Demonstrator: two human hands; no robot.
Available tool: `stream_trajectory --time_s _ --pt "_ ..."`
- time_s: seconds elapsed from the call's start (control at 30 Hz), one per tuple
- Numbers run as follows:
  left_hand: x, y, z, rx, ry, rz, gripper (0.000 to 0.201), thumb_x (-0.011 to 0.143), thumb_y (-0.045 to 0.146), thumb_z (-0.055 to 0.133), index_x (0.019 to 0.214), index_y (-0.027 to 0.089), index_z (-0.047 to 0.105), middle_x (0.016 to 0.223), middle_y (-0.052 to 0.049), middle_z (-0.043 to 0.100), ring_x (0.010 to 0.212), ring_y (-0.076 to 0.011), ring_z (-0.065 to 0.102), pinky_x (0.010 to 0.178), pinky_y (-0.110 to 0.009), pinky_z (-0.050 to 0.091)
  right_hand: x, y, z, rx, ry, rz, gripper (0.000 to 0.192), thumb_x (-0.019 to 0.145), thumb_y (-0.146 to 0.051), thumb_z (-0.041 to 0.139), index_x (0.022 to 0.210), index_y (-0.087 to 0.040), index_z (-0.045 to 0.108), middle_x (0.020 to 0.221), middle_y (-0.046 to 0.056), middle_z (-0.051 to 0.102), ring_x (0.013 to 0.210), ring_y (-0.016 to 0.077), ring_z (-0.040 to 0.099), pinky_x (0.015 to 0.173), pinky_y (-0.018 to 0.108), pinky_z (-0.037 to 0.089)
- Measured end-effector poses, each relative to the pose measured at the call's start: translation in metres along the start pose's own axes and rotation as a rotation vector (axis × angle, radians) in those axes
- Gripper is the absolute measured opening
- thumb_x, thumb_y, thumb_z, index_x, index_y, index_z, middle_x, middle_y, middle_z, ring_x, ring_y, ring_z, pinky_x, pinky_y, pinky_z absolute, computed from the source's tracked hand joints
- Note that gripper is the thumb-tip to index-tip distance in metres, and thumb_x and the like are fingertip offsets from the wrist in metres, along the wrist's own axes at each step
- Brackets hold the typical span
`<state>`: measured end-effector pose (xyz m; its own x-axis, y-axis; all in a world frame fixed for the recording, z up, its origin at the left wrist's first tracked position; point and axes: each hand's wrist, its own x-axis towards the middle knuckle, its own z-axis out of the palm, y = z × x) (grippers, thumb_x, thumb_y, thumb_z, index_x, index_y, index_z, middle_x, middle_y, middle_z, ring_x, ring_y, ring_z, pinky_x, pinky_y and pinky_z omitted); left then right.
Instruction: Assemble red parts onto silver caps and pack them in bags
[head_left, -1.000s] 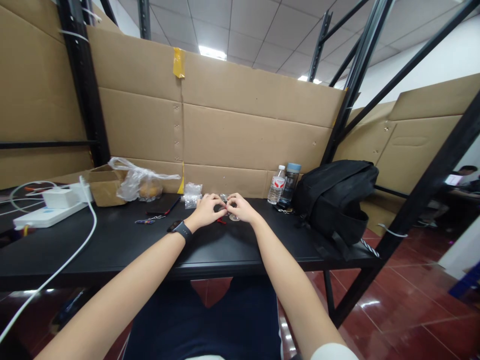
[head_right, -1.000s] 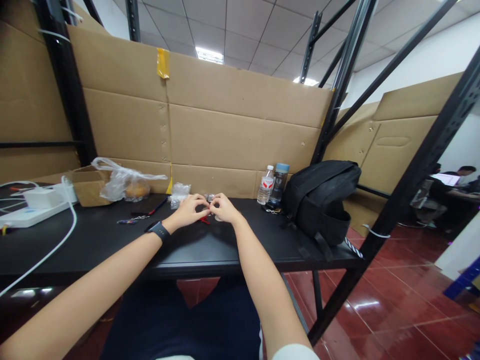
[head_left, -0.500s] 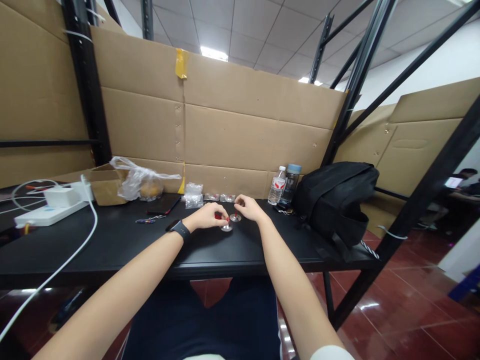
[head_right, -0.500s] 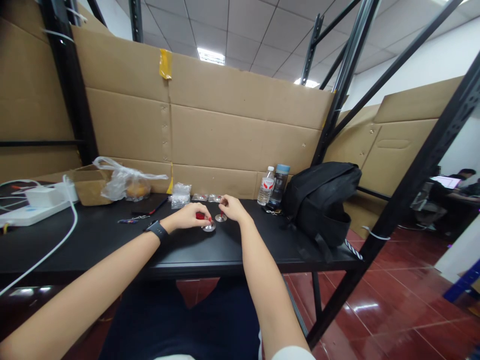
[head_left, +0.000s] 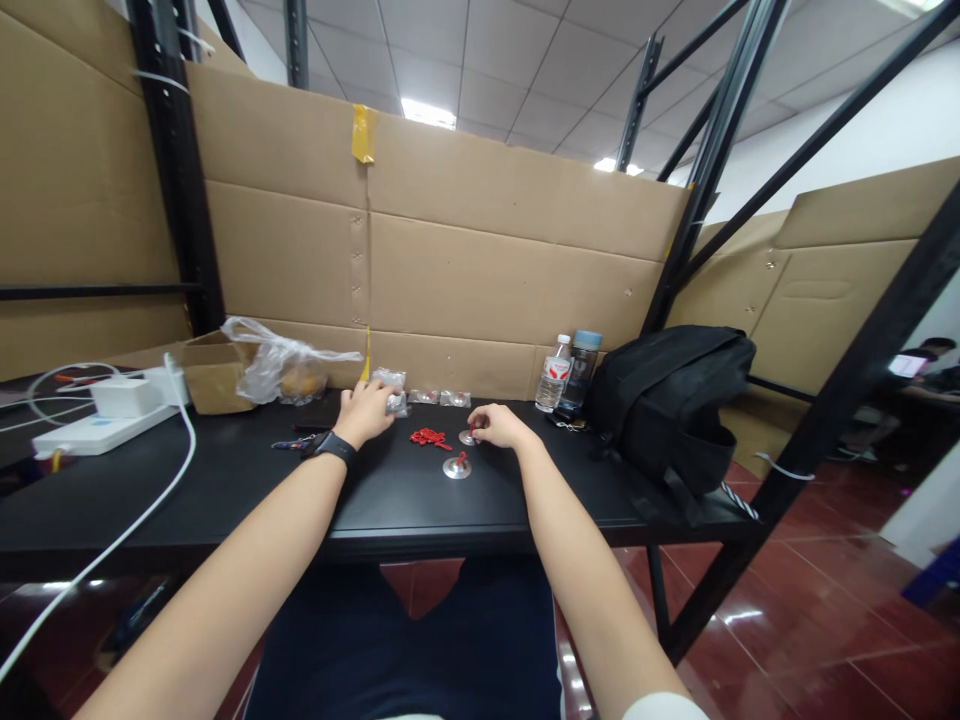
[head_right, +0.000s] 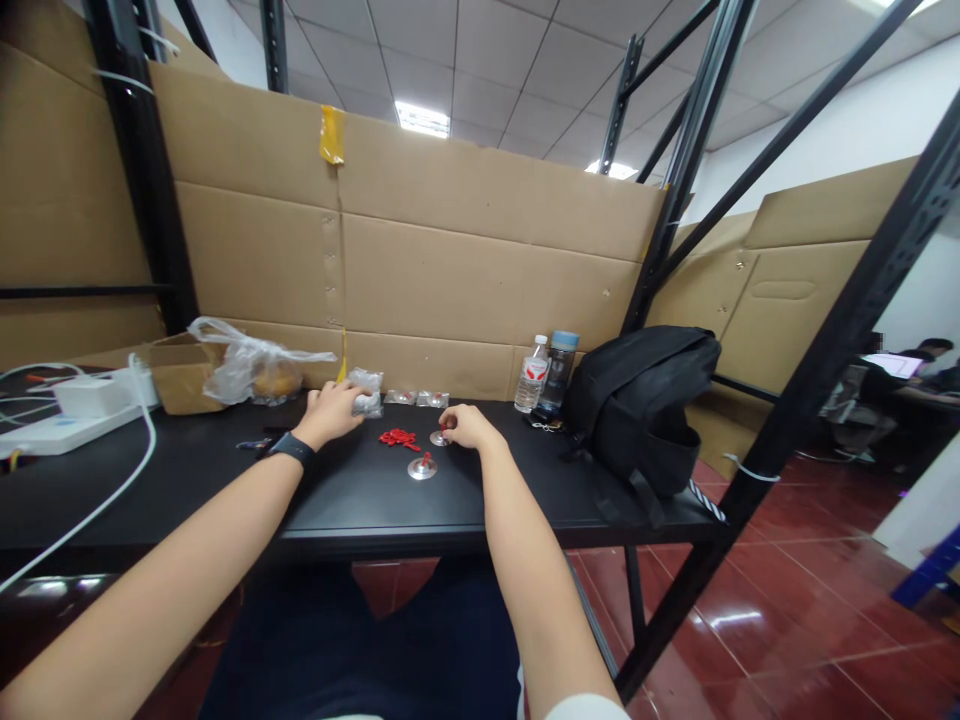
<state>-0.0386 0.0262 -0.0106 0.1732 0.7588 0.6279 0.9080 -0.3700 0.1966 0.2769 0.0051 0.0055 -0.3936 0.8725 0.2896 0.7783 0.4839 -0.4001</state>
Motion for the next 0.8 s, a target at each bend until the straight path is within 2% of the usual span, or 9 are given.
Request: stream_trajectory --time_s 0.1,0.13,0.2,0.33,0.43,0.53,0.63,0.8 --pt "-0.002 -0.016 -0.001 0.055 -0.100 -0.064 0.014 0.076 0.026 0.069 0.087 0.028 0.077 0.100 -0.012 0.073 0.109 -0.0379 0.057 0.098 -0.057 0.036 -0.001 -0.003 0.000 0.000 -0.015 0.002 0.021 0.076 -0.008 0.075 0.092 -0.021 0.079 0.081 0.002 0.075 0.072 0.0168 0.066 0.072 0.026 0.047" --pt "-0.003 -0.015 -0.001 0.057 -0.133 -0.070 0.013 0.077 0.025 0.067 0.084 0.027 0.078 0.094 -0.012 0.073 0.107 -0.0377 0.057 0.097 -0.058 0.035 -0.002 -0.004 0.000 0.004 -0.023 0.002 0.020 0.076 -0.008 0.074 0.091 -0.021 0.079 0.078 0.002 0.075 0.072 0.0172 0.067 0.072 0.027 0.048" --pt "-0.004 -0.005 -0.002 0.056 -0.138 -0.032 0.019 0.077 0.020 0.065 0.089 0.028 0.078 0.097 -0.012 0.074 0.108 -0.0376 0.057 0.097 -0.058 0.035 -0.002 -0.006 0.001 0.005 -0.024 0.004 0.019 0.077 -0.009 0.074 0.090 -0.022 0.079 0.076 0.001 0.074 0.072 0.0176 0.068 0.072 0.027 0.048" --pt "-0.008 0.041 -0.007 -0.048 -0.040 0.225 0.037 0.077 0.013 0.060 0.107 0.030 0.075 0.116 -0.010 0.072 0.118 -0.0343 0.053 0.099 -0.050 0.036 0.001 -0.008 0.006 -0.069 -0.007 -0.005 0.016 0.078 -0.014 0.077 0.091 -0.023 0.080 0.080 0.003 0.076 0.074 0.0184 0.069 0.073 0.026 0.049" --pt "-0.015 0.084 -0.016 -0.258 -0.162 0.496 0.035 0.084 0.020 0.057 0.111 0.034 0.074 0.109 -0.005 0.074 0.113 -0.0276 0.058 0.098 -0.043 0.037 0.003 -0.007 0.009 -0.138 -0.022 0.003 0.013 0.078 -0.013 0.075 0.082 -0.024 0.080 0.077 0.003 0.076 0.074 0.0188 0.069 0.071 0.026 0.048" --pt "-0.023 0.111 -0.024 -0.331 -0.275 0.683 0.028 0.082 0.030 0.066 0.108 0.035 0.075 0.098 -0.002 0.075 0.103 -0.0247 0.062 0.095 -0.039 0.036 0.002 -0.006 0.008 -0.142 -0.006 0.018 0.014 0.075 -0.010 0.075 0.075 -0.024 0.079 0.070 0.003 0.074 0.070 0.0183 0.068 0.066 0.025 0.046" --pt "-0.026 0.113 -0.025 -0.310 -0.362 0.744 0.018 0.084 0.030 0.065 0.098 0.034 0.077 0.086 -0.001 0.075 0.098 -0.0239 0.062 0.092 -0.038 0.034 0.000 -0.005 0.005 -0.108 0.018 0.015 0.014 0.071 -0.009 0.078 0.068 -0.023 0.076 0.066 0.002 0.072 0.065 0.0169 0.066 0.064 0.024 0.046" --pt "-0.023 0.100 -0.013 -0.295 -0.416 0.720 0.015 0.088 0.026 0.063 0.086 0.033 0.076 0.082 -0.001 0.075 0.098 -0.0225 0.062 0.091 -0.038 0.032 -0.002 -0.004 0.003 -0.094 0.003 0.001 0.017 0.070 -0.010 0.078 0.061 -0.021 0.069 0.063 0.001 0.069 0.062 0.0157 0.062 0.063 0.024 0.045"
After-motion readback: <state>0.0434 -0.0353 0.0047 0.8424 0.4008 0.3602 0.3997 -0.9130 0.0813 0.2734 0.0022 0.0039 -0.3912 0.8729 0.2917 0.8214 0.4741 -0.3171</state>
